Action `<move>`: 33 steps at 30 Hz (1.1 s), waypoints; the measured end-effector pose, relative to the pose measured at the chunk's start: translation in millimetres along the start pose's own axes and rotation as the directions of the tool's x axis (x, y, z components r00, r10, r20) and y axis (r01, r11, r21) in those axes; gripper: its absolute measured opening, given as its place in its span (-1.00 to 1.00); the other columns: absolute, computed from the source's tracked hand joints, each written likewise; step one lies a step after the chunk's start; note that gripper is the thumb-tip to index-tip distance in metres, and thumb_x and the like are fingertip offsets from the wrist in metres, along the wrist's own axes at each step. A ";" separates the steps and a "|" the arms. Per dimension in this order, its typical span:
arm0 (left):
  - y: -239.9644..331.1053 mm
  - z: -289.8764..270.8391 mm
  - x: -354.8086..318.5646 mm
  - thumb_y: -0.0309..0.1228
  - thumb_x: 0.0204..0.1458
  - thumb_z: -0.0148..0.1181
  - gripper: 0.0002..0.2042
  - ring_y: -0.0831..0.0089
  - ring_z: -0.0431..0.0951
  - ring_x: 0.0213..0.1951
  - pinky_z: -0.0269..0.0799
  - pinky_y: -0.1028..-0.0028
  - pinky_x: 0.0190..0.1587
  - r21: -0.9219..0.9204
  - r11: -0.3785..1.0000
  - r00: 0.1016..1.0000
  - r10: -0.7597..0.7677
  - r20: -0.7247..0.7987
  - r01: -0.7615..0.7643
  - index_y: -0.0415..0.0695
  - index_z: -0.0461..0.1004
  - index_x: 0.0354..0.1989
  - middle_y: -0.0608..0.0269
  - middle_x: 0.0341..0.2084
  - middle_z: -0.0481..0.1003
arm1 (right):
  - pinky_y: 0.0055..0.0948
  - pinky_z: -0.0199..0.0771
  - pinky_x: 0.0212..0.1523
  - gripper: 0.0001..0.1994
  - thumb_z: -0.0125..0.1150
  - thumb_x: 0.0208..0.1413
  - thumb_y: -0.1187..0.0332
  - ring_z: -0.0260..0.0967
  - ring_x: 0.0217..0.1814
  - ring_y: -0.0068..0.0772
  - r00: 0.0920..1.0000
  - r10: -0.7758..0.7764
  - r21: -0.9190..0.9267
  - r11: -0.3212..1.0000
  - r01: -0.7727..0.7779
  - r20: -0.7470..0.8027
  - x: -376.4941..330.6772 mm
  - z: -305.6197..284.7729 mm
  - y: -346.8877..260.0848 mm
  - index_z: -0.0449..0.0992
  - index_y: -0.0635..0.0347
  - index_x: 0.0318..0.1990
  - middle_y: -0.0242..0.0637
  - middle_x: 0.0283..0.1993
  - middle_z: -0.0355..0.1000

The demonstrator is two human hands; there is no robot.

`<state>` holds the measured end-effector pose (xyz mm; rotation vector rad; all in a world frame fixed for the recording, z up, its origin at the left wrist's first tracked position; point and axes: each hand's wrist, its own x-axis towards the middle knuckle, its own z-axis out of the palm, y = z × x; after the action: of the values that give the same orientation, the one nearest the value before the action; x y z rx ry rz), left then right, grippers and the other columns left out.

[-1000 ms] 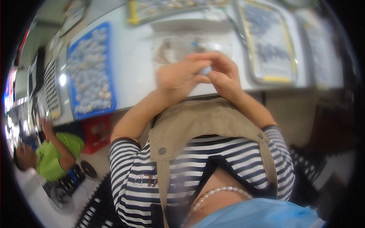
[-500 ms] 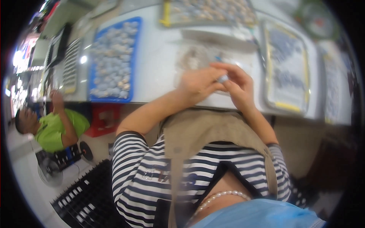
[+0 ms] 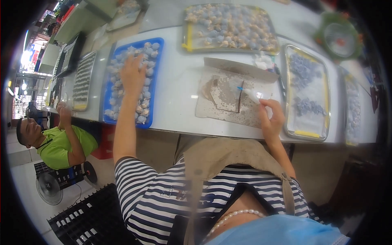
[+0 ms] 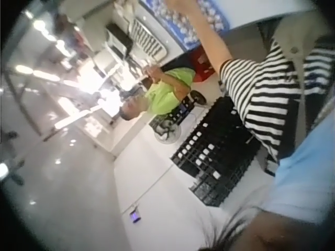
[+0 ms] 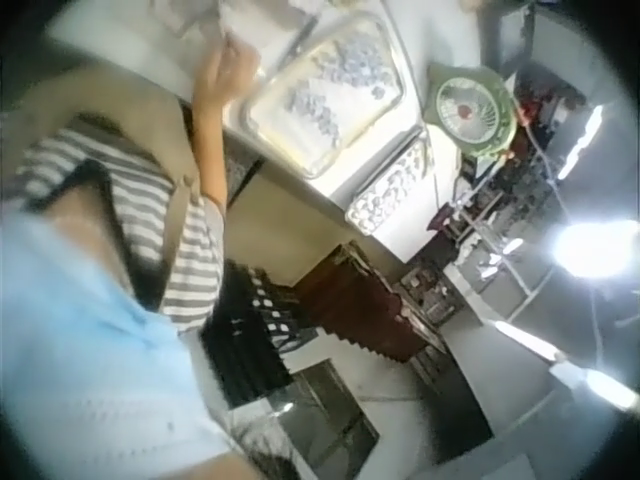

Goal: The person glues small white components and blue components together with a glue bottle.

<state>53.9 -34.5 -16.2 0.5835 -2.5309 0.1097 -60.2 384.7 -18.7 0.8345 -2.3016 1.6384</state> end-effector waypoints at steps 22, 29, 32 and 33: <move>138.2 61.0 81.0 -0.42 -0.12 0.13 -0.77 0.41 0.43 -0.34 0.33 0.55 -0.31 -0.770 0.545 0.919 0.000 0.394 0.330 -0.13 0.47 -0.23 0.17 -0.38 0.45 | -0.53 0.25 -0.26 -0.70 0.19 -0.08 0.38 0.24 -0.23 -0.43 0.951 0.209 -0.446 0.891 -0.088 0.230 -3.3 -6.7 8.6 0.41 0.21 -0.14 -0.26 -0.24 0.35; 208.5 -60.1 -34.6 -0.51 0.02 0.02 -0.68 0.55 0.41 -0.31 0.38 0.63 -0.19 -0.340 -0.424 0.494 0.333 0.803 0.840 -0.31 0.29 -0.02 0.12 -0.22 0.41 | -0.61 0.28 -0.34 -0.71 0.12 0.02 0.32 0.29 -0.31 -0.58 0.863 0.472 0.275 0.818 -0.504 0.178 -7.8 -26.7 21.6 0.32 0.26 -0.13 -0.33 -0.27 0.36; 233.6 -59.7 -70.7 -0.47 -0.01 0.09 -0.69 0.55 0.42 -0.31 0.35 0.64 -0.25 -0.384 -0.392 0.514 0.312 0.799 0.836 -0.27 0.33 -0.06 0.20 -0.24 0.44 | -0.60 0.30 -0.34 -0.71 0.10 0.04 0.30 0.28 -0.30 -0.59 0.830 0.525 0.436 0.712 -0.550 0.190 -7.0 -31.7 11.7 0.31 0.25 -0.13 -0.34 -0.27 0.36; 235.4 -57.2 -76.7 -0.47 -0.01 0.09 -0.69 0.55 0.42 -0.31 0.35 0.64 -0.25 -0.371 -0.397 0.504 0.312 0.805 0.840 -0.27 0.33 -0.06 0.20 -0.24 0.44 | -0.60 0.30 -0.35 -0.72 0.10 0.04 0.30 0.28 -0.31 -0.59 0.834 0.521 0.467 0.701 -0.539 0.180 -7.1 -32.4 10.5 0.31 0.25 -0.14 -0.34 -0.28 0.36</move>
<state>39.6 218.6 2.0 0.6694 -1.4325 -2.8630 -65.3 419.1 -18.6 0.2487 -2.2958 2.5675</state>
